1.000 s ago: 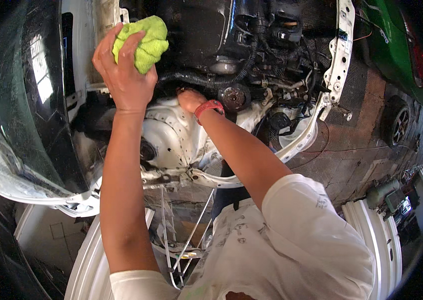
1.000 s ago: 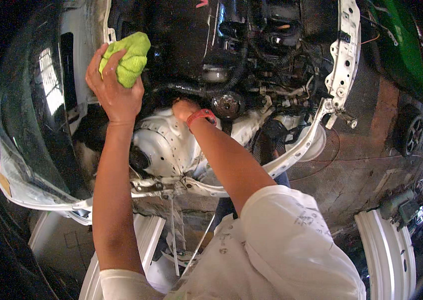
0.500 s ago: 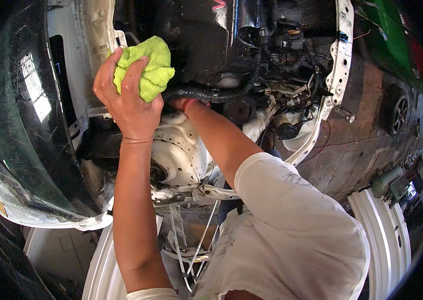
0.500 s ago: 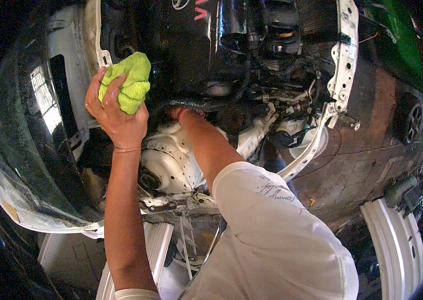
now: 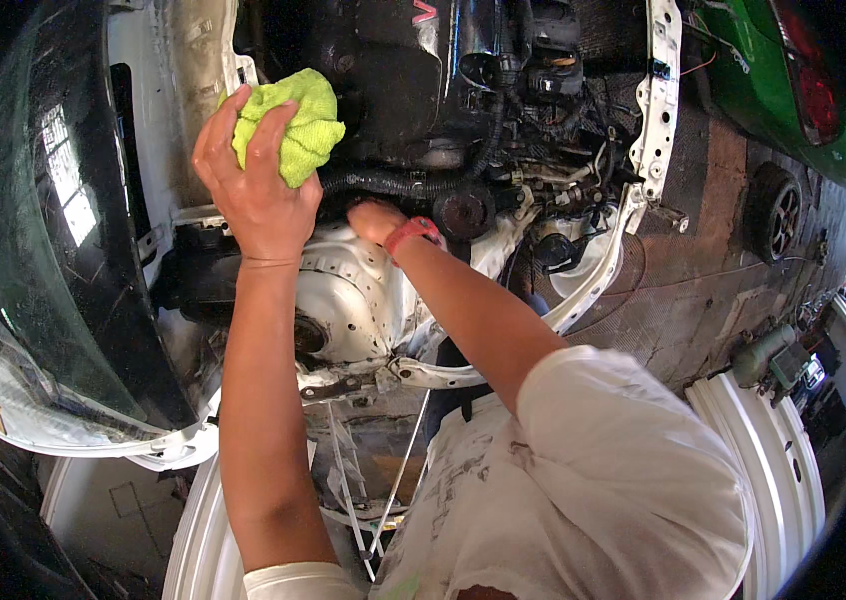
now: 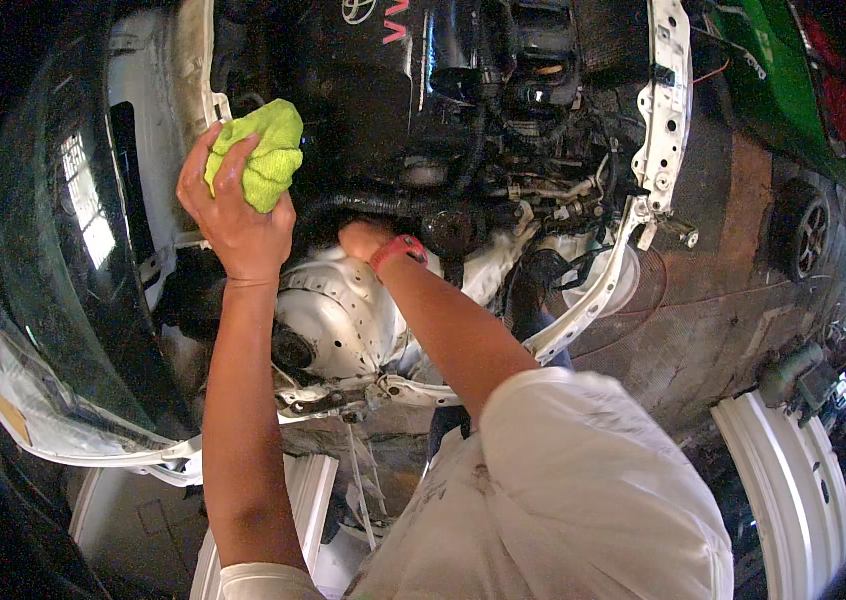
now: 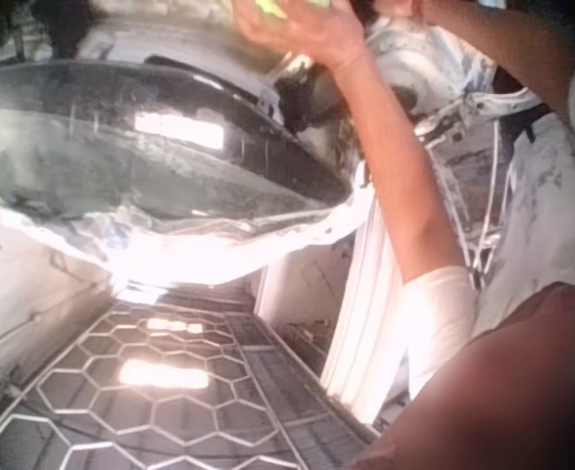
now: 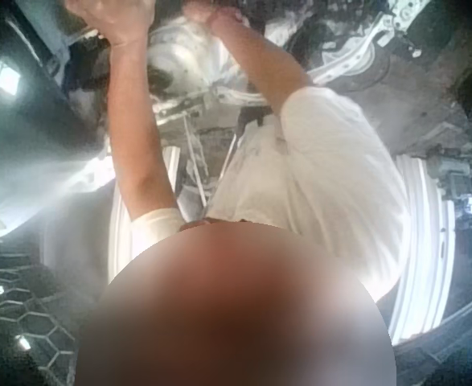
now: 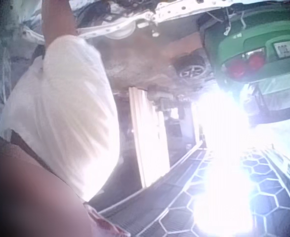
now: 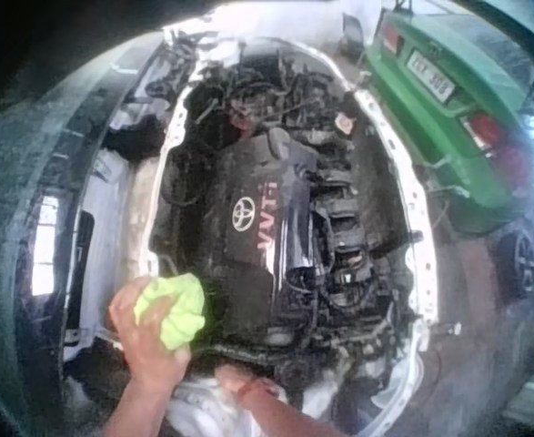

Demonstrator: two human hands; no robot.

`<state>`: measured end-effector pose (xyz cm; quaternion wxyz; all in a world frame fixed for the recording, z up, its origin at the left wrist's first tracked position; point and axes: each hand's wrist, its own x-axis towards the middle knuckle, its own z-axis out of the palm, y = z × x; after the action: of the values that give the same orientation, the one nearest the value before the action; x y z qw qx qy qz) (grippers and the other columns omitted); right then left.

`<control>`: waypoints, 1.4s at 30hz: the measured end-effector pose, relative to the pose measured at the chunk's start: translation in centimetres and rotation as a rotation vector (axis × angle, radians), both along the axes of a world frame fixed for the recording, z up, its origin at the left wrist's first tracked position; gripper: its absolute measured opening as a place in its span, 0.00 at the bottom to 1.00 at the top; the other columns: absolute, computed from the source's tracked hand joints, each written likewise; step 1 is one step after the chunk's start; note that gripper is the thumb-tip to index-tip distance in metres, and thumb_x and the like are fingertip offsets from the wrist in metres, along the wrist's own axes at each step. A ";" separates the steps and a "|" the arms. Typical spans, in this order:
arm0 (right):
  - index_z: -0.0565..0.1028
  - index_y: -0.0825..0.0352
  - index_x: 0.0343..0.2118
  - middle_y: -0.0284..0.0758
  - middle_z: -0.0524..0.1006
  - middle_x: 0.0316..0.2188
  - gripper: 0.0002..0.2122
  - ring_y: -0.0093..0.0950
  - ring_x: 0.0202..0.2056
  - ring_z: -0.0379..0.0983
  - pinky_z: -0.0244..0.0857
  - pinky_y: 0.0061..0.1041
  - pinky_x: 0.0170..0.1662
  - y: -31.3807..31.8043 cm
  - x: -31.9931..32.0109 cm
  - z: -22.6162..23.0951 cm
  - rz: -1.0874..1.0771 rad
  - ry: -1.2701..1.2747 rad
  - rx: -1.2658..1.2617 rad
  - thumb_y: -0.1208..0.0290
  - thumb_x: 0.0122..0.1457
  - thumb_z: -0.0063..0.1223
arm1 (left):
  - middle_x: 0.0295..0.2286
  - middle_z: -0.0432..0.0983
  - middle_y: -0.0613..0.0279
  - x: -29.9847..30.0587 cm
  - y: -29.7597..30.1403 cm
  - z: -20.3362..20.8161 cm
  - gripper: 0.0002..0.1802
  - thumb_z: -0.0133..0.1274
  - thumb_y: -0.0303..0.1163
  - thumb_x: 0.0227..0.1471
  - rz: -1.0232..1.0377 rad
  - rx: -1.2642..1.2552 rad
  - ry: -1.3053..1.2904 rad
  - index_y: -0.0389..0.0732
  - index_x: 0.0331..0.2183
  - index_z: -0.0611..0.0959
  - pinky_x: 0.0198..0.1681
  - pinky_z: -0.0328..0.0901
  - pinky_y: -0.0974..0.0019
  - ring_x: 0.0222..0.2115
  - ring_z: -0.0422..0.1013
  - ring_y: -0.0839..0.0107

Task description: The person wipes the front frame and engine bay of a white car with a green cloth. They repeatedly dip the cloth into a bucket of water and wipe various surfaces around the engine and radiator support. The person also briefly handles a small black plastic part near the windshield cowl.

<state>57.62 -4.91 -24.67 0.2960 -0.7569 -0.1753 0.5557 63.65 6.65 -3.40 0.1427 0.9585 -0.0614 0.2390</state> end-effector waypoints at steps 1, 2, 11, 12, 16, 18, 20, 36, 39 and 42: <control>0.78 0.73 0.59 0.55 0.78 0.59 0.23 0.51 0.62 0.75 0.64 0.46 0.69 0.7 0.5 -1.0 0.047 0.000 0.008 0.66 0.73 0.36 | 0.61 0.70 0.58 0.0 -0.1 0.0 0.46 0.70 0.19 0.29 0.007 0.013 0.006 0.56 0.55 0.81 0.65 0.61 0.45 0.60 0.66 0.48; 0.78 0.73 0.59 0.54 0.78 0.59 0.22 0.51 0.62 0.74 0.64 0.46 0.69 1.5 1.1 -2.2 0.089 0.006 0.018 0.67 0.73 0.36 | 0.61 0.70 0.58 0.0 -0.1 0.0 0.45 0.70 0.20 0.30 0.005 0.012 0.008 0.56 0.55 0.81 0.65 0.60 0.45 0.60 0.66 0.48; 0.76 0.77 0.54 0.61 0.73 0.62 0.20 0.51 0.66 0.68 0.60 0.47 0.71 -5.4 -9.4 6.4 -0.574 -0.294 0.229 0.65 0.71 0.44 | 0.60 0.72 0.52 -0.1 -0.3 0.3 0.41 0.72 0.22 0.37 0.010 0.075 0.030 0.51 0.56 0.78 0.65 0.58 0.44 0.61 0.67 0.49; 0.75 0.77 0.55 0.58 0.72 0.64 0.20 0.51 0.68 0.66 0.58 0.46 0.73 -6.6 -9.8 7.4 -0.464 -0.358 0.206 0.65 0.72 0.43 | 0.60 0.72 0.53 -0.2 -0.3 0.3 0.41 0.72 0.22 0.36 0.010 0.058 0.030 0.52 0.56 0.79 0.65 0.59 0.44 0.61 0.67 0.49; 0.77 0.74 0.54 0.55 0.76 0.60 0.19 0.53 0.63 0.72 0.65 0.50 0.67 -5.7 -5.4 4.9 -0.067 -0.266 0.099 0.66 0.73 0.40 | 0.60 0.72 0.56 0.2 -0.4 0.2 0.42 0.71 0.22 0.34 0.011 0.045 -0.018 0.53 0.55 0.80 0.64 0.60 0.45 0.61 0.67 0.50; 0.79 0.72 0.52 0.55 0.79 0.55 0.18 0.53 0.57 0.76 0.70 0.53 0.61 -3.7 -2.7 2.3 0.064 -0.259 0.102 0.67 0.72 0.39 | 0.60 0.72 0.56 0.3 -0.4 0.0 0.42 0.71 0.22 0.35 0.003 0.056 -0.025 0.53 0.55 0.80 0.64 0.61 0.45 0.61 0.67 0.50; 0.81 0.70 0.49 0.56 0.80 0.51 0.19 0.53 0.54 0.78 0.72 0.54 0.59 -2.4 -1.0 0.7 0.108 -0.271 0.128 0.66 0.70 0.39 | 0.60 0.72 0.56 0.3 -0.3 -0.1 0.42 0.71 0.22 0.35 0.000 0.065 -0.039 0.53 0.55 0.80 0.64 0.60 0.45 0.60 0.67 0.50; 0.86 0.70 0.47 0.53 0.83 0.52 0.19 0.50 0.52 0.82 0.73 0.50 0.60 3.6 -1.8 -8.8 -0.046 -0.019 0.023 0.66 0.68 0.42 | 0.59 0.73 0.55 0.3 -0.3 -0.1 0.41 0.72 0.23 0.36 0.000 0.082 -0.007 0.53 0.55 0.80 0.63 0.60 0.46 0.60 0.68 0.51; 0.84 0.70 0.51 0.54 0.80 0.56 0.21 0.50 0.57 0.79 0.71 0.49 0.62 1.1 -1.4 -1.9 0.165 0.002 0.103 0.64 0.70 0.41 | 0.59 0.73 0.55 0.2 -0.1 -0.2 0.42 0.73 0.22 0.34 -0.007 0.090 -0.011 0.52 0.55 0.80 0.63 0.60 0.46 0.60 0.68 0.50; 0.82 0.72 0.54 0.53 0.76 0.62 0.21 0.50 0.66 0.69 0.62 0.47 0.69 -1.4 -4.7 7.7 -0.279 -0.269 0.109 0.64 0.71 0.42 | 0.59 0.73 0.55 0.2 -0.1 -0.1 0.43 0.73 0.22 0.35 -0.013 0.096 -0.008 0.52 0.56 0.79 0.63 0.60 0.46 0.60 0.68 0.50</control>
<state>52.93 -6.33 -17.01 0.3844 -0.8242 -0.1366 0.3929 63.85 6.51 -3.45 0.0977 0.9629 -0.0798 0.2385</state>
